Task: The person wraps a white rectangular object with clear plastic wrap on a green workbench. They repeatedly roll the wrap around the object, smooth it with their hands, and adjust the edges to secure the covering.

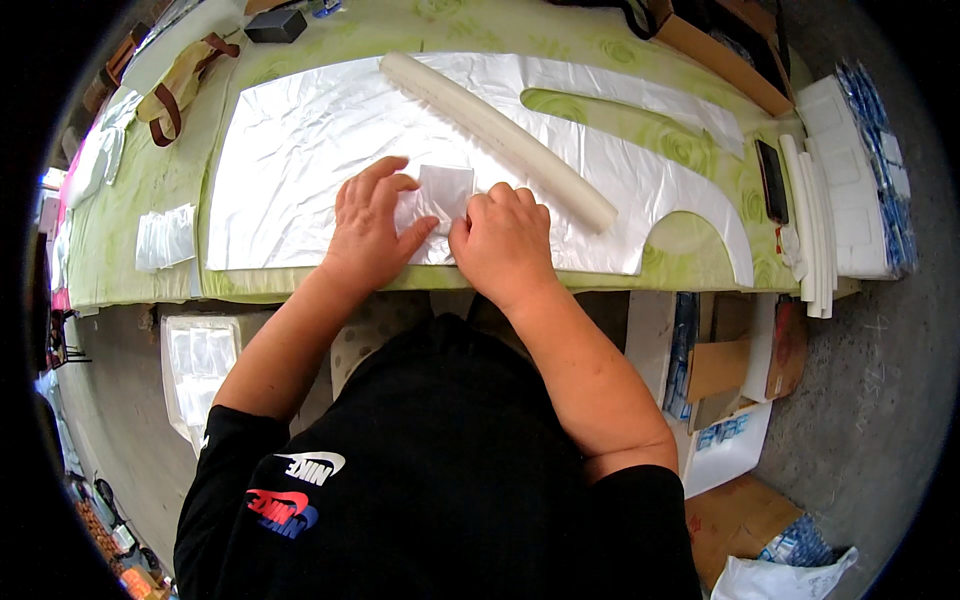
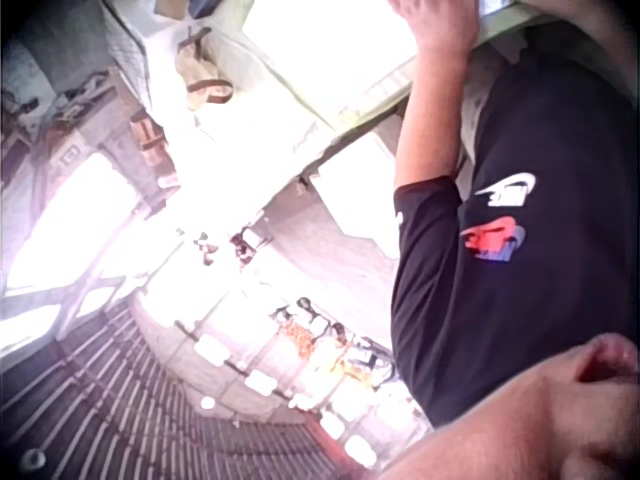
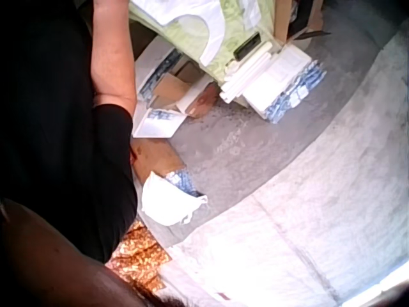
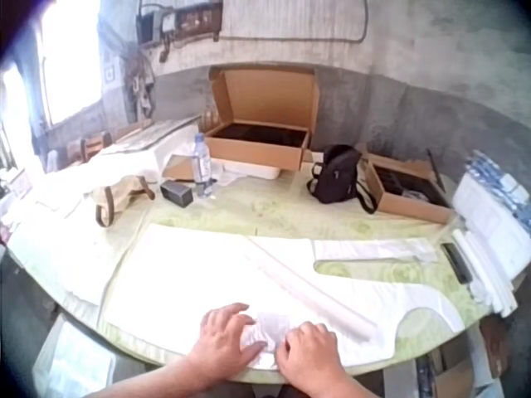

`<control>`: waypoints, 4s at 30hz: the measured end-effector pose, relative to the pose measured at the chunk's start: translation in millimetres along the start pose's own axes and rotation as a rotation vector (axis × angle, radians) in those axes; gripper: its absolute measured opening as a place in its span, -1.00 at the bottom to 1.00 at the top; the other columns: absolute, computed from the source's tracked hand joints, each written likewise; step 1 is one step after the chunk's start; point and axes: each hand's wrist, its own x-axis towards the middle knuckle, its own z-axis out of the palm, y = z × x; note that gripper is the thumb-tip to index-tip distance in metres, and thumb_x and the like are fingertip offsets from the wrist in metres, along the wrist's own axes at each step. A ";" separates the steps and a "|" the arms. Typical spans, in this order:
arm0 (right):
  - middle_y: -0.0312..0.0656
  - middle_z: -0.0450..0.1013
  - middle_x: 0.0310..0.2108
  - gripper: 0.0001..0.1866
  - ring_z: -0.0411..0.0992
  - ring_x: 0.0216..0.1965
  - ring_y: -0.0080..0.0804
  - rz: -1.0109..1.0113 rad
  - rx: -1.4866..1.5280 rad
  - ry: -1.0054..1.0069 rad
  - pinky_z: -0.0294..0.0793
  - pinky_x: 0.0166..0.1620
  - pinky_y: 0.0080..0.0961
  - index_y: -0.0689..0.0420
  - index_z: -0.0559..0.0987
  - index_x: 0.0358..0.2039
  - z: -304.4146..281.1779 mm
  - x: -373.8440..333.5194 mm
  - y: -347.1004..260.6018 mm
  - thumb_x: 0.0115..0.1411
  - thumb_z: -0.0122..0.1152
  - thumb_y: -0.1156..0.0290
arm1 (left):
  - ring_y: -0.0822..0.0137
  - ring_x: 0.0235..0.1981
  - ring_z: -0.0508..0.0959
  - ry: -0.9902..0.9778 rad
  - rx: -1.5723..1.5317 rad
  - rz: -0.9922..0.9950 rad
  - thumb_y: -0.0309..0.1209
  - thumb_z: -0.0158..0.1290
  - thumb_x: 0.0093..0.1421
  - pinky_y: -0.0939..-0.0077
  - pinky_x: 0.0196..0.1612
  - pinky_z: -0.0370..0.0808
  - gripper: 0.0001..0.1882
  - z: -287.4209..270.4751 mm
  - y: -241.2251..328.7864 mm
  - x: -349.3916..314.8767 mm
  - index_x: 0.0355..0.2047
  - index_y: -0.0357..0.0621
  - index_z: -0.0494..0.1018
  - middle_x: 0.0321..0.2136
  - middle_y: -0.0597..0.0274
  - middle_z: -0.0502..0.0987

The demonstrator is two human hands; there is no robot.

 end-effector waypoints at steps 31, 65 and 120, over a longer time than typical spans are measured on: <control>-0.05 0.51 -0.26 -0.41 0.50 -0.19 -0.10 -0.068 0.619 -0.317 0.50 -0.09 -0.26 0.09 0.45 0.24 -32.3 -41.4 -41.5 0.16 0.29 0.38 | 0.28 -0.01 0.59 -0.358 -1.750 -0.966 -0.31 -0.05 0.50 0.33 0.11 0.51 -0.65 11.9 16.7 -113.9 0.17 -0.24 0.37 -0.01 0.13 0.56; -0.19 0.55 -0.32 -0.75 0.50 -0.21 -0.10 -0.394 0.456 0.080 0.47 -0.03 -0.22 0.11 0.66 -0.25 -35.1 -44.3 -11.0 0.03 0.28 0.63 | 0.24 0.52 0.02 -0.002 0.617 -0.673 -0.09 -0.12 0.44 -0.40 0.44 -0.28 -0.52 -136.2 -256.8 -109.5 0.35 0.32 0.34 0.46 0.49 0.17; -0.05 0.51 -0.05 -0.65 0.48 -0.10 -0.04 0.033 0.329 0.494 0.52 -0.01 -0.26 0.13 0.61 -0.05 -67.7 -93.2 110.9 0.11 0.25 0.57 | 0.15 -0.21 0.66 -0.521 -0.378 -0.051 -0.26 0.13 0.24 0.30 -0.07 0.56 -0.76 66.5 136.6 123.0 -0.19 -0.11 0.62 -0.25 0.10 0.68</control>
